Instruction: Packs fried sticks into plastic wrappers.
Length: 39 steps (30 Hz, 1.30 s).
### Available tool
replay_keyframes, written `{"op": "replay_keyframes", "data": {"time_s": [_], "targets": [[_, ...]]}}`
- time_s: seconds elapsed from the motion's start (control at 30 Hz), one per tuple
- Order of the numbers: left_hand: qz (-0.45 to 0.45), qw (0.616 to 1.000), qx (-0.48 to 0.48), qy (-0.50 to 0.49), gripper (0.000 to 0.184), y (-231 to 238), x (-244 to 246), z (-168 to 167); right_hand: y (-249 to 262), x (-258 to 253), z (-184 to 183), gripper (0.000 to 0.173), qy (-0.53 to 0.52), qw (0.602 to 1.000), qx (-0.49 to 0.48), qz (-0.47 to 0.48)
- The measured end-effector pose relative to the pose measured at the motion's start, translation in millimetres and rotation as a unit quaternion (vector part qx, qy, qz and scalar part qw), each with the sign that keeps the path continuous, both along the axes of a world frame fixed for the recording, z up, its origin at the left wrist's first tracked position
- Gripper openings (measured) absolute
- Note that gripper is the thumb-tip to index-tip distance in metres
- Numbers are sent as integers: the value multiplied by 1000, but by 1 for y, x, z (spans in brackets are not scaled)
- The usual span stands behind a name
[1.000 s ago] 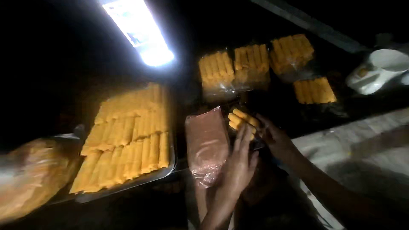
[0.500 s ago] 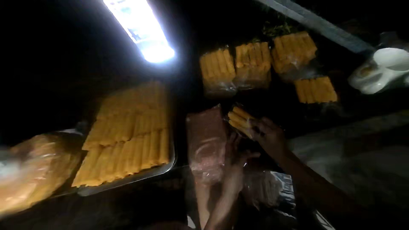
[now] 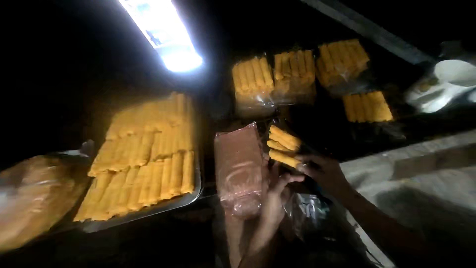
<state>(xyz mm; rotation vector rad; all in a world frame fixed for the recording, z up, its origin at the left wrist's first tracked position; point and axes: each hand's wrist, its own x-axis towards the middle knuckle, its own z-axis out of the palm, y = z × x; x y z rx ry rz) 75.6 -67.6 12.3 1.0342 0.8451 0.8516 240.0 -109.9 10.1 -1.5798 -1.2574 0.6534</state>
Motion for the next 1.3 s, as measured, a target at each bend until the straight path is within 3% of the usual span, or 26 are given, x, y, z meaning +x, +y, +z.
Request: {"op": "replay_keyframes", "data": {"time_s": [0.17, 0.33, 0.47, 0.6, 0.77, 1.03, 1.17, 1.3], "targets": [[-34, 998, -6, 47, 81, -6, -2, 8, 11, -10, -11, 26, -181, 983, 21, -25], [-57, 956, 162, 237, 66, 2, -18, 19, 12, -6, -12, 34, -209, 977, 27, -45], [-14, 880, 307, 361, 39, 31, -21, 33, 14, -7, -7, 34, -216, 971, 14, -103], [-24, 821, 316, 475, 39, 67, -10, 49, 27, -8, 3, 41, -213, 971, -51, -100], [-58, 770, 302, 558, 43, 90, 11, 68, 39, -6, 5, 36, -197, 970, -87, -114], [-98, 780, 287, 547, 49, 104, 23, 38, 33, -3, 12, 36, -131, 975, -102, -148], [-92, 787, 280, 542, 54, 100, 21, 38, 41, 2, 24, 42, -96, 969, -181, -141], [-75, 778, 301, 546, 53, 94, 13, 40, 34, 4, 21, 37, -66, 975, -159, -140]]}}
